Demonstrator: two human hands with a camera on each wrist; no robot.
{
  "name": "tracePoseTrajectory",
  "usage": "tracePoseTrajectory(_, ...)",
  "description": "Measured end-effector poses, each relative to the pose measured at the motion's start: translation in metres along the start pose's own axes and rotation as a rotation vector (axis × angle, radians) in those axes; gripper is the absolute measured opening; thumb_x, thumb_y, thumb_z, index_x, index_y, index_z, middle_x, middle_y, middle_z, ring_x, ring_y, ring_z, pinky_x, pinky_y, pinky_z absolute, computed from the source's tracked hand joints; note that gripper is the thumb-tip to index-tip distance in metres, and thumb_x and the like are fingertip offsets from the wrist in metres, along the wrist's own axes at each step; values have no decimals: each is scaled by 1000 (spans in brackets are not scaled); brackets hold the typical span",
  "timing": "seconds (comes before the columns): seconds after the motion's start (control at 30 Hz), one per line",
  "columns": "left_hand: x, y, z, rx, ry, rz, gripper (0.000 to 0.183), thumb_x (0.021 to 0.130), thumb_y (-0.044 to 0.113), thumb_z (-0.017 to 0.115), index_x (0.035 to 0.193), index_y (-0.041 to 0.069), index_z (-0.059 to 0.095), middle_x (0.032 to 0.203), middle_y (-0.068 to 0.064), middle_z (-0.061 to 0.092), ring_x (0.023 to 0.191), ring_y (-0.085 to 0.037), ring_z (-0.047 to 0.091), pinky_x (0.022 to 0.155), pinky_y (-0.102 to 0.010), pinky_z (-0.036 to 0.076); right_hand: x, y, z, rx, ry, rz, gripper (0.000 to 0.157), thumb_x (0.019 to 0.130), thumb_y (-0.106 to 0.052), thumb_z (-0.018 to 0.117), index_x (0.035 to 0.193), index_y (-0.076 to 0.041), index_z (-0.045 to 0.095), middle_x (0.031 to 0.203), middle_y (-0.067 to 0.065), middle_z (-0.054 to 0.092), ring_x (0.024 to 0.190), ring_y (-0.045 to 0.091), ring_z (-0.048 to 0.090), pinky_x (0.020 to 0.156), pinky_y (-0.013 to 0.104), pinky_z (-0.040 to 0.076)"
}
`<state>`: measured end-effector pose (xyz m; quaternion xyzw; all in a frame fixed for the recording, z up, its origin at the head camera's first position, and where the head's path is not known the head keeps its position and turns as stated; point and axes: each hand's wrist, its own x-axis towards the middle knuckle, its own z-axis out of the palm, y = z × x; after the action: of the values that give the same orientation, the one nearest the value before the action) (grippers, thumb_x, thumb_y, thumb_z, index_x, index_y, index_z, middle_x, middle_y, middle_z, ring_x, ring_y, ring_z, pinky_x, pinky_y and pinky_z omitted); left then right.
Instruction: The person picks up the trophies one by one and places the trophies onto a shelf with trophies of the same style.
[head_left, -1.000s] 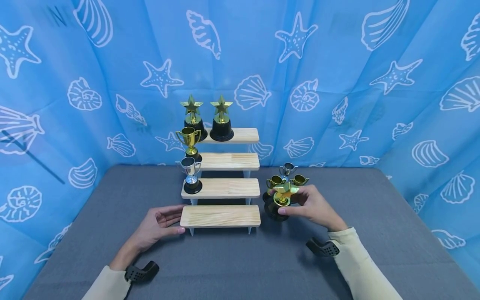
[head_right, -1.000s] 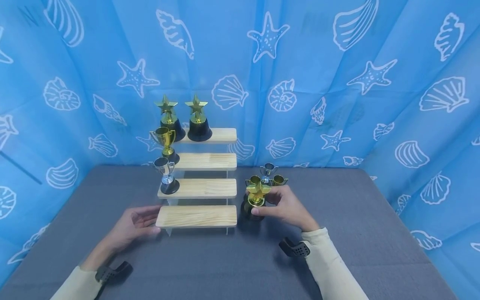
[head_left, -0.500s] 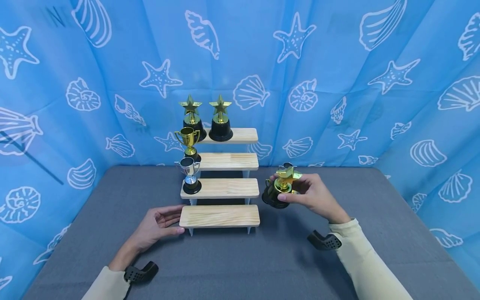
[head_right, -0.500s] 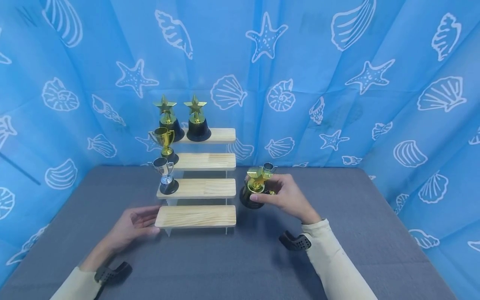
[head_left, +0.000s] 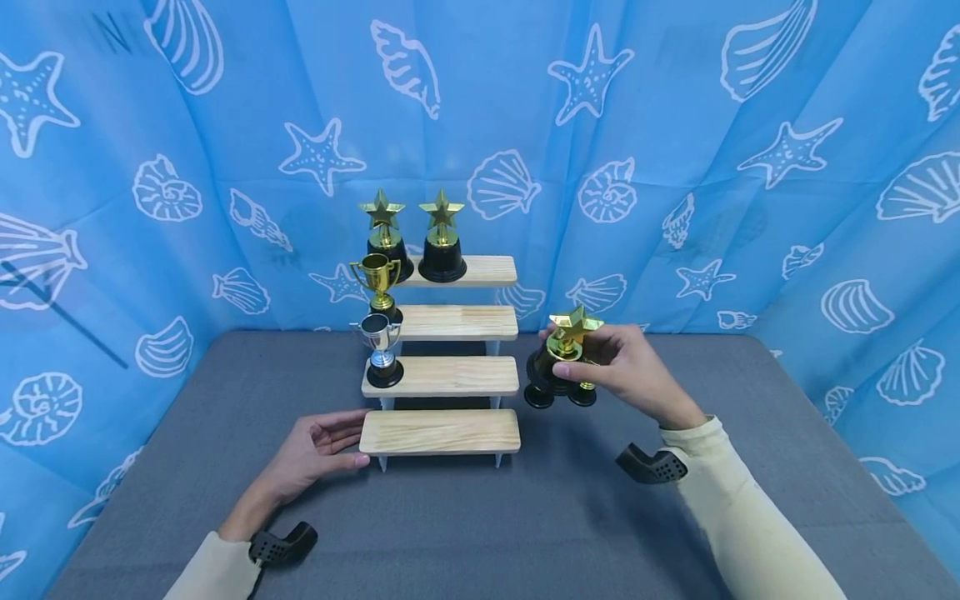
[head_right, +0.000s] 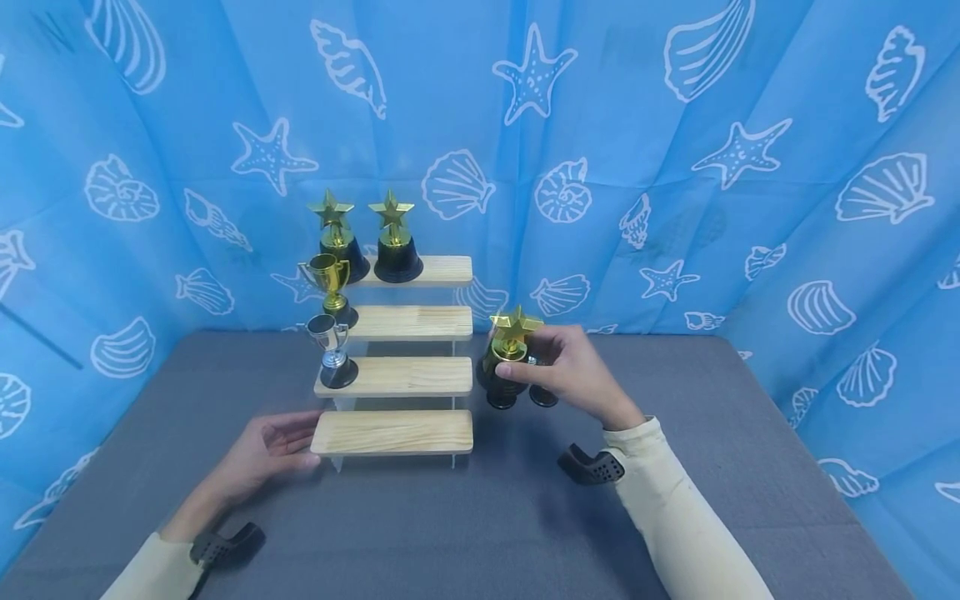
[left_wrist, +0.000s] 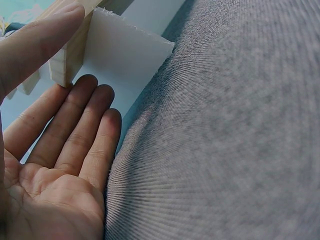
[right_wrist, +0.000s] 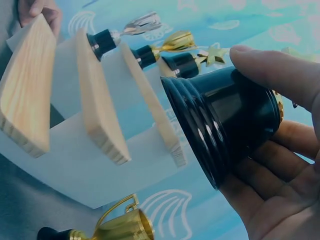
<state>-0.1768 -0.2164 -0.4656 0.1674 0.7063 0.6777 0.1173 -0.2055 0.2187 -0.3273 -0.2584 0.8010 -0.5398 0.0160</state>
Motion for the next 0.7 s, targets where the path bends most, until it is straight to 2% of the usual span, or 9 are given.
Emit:
tracePoseTrajectory(0.2,0,-1,-1,3,-2,-4,71,83,-3,79,142,-19,41,142,-39,46,120,-10,62,104,-27,51,10,-9,-4,-5,3,-14,39,93,-14,76,130,-5,67,129,11,67,106,26,69,88,34,62)
tracePoseTrajectory(0.57,1,-3,-2,12,0,-24,72,83,-2,80,143,-18,42,143,-38,47,120,-10,62,104,-27,51,32,-20,-12,-28,30,-10,43,94,-18,76,132,-2,66,129,12,68,108,23,69,89,30,61)
tracePoseTrajectory(0.7,1,-3,-2,16,-2,-17,72,84,-1,79,142,-18,41,142,-38,47,120,-10,62,104,-27,51,41,-22,-13,-2,27,-18,44,94,-19,76,133,-1,65,130,13,67,111,23,68,92,30,60)
